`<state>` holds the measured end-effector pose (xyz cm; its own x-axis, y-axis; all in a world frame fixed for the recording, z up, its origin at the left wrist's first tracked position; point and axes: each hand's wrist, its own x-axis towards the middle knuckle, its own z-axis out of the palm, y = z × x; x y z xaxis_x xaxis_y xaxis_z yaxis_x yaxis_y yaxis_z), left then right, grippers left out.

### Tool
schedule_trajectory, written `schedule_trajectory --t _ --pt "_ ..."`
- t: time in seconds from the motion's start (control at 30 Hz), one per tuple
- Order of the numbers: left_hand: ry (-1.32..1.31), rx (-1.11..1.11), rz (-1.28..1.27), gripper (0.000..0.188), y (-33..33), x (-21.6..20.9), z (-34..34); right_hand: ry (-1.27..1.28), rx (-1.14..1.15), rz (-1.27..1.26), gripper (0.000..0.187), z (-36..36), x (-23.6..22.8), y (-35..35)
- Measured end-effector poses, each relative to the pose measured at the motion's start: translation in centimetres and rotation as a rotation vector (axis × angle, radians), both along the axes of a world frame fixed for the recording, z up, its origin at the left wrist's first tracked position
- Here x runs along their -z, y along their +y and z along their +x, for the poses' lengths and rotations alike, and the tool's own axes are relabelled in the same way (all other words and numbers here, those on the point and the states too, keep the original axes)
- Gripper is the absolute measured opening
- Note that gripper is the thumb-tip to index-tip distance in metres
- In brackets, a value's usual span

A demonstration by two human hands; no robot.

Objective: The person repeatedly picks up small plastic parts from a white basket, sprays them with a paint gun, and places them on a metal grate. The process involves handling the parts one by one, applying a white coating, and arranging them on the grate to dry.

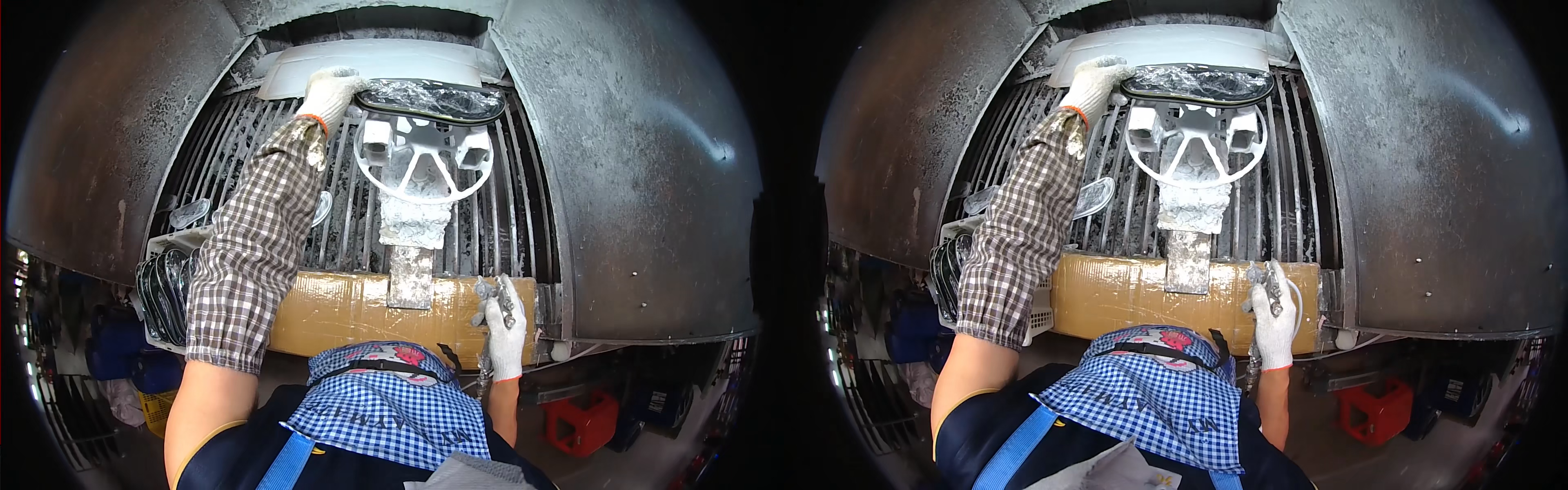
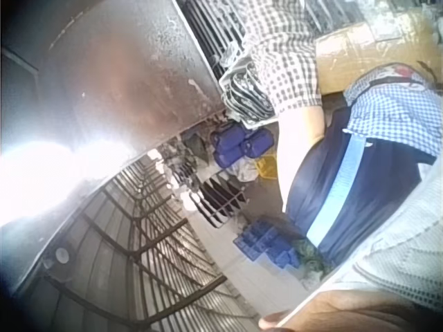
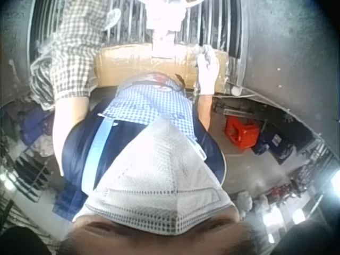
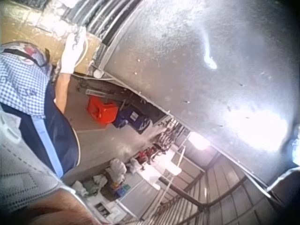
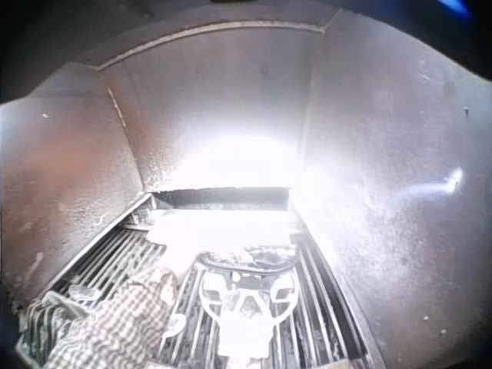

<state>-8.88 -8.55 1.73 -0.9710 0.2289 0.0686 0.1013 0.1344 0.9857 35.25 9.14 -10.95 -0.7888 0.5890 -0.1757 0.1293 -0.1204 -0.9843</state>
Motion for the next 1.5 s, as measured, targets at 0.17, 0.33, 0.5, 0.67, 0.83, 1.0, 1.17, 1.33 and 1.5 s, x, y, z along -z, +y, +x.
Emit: schedule_trajectory --t 0.17,0.33,0.5,0.67,0.83,1.0,1.17,1.33,1.5 --pt "-0.030 -0.012 0.001 0.042 -0.5 0.0 0.6 0.010 -0.038 0.041 0.061 0.1 0.1 0.3" --pt "-0.039 -0.109 0.296 0.047 -2.3 1.0 2.5 0.037 -0.040 0.141 0.065 -0.4 0.7 0.8" --pt "-0.217 -0.286 0.466 0.041 -4.3 7.4 8.2 0.115 -0.075 0.184 0.064 -2.5 -1.8 1.1" --pt "-0.569 0.119 0.634 0.038 -3.3 15.1 14.9 0.239 -0.143 0.037 0.059 -6.5 -6.6 0.0" --pt "-0.729 0.312 0.869 0.037 0.2 16.1 18.4 0.344 -0.290 -0.003 0.057 -10.6 -11.6 -1.9" --pt "-0.755 0.327 0.942 0.038 2.5 15.0 18.3 0.527 -0.318 0.254 0.057 -13.6 -15.2 -3.7" --pt "-0.669 0.399 0.923 0.033 4.0 15.7 18.3 0.559 -0.337 0.289 0.053 -14.4 -17.4 -4.7" --pt "-0.861 0.244 0.976 0.030 5.4 19.1 16.7 0.556 -0.327 0.433 0.052 -15.8 -15.8 -4.2" --pt "-0.808 0.244 0.940 0.028 4.7 16.7 18.0 0.511 -0.233 0.480 0.052 -15.8 -14.4 -3.0"
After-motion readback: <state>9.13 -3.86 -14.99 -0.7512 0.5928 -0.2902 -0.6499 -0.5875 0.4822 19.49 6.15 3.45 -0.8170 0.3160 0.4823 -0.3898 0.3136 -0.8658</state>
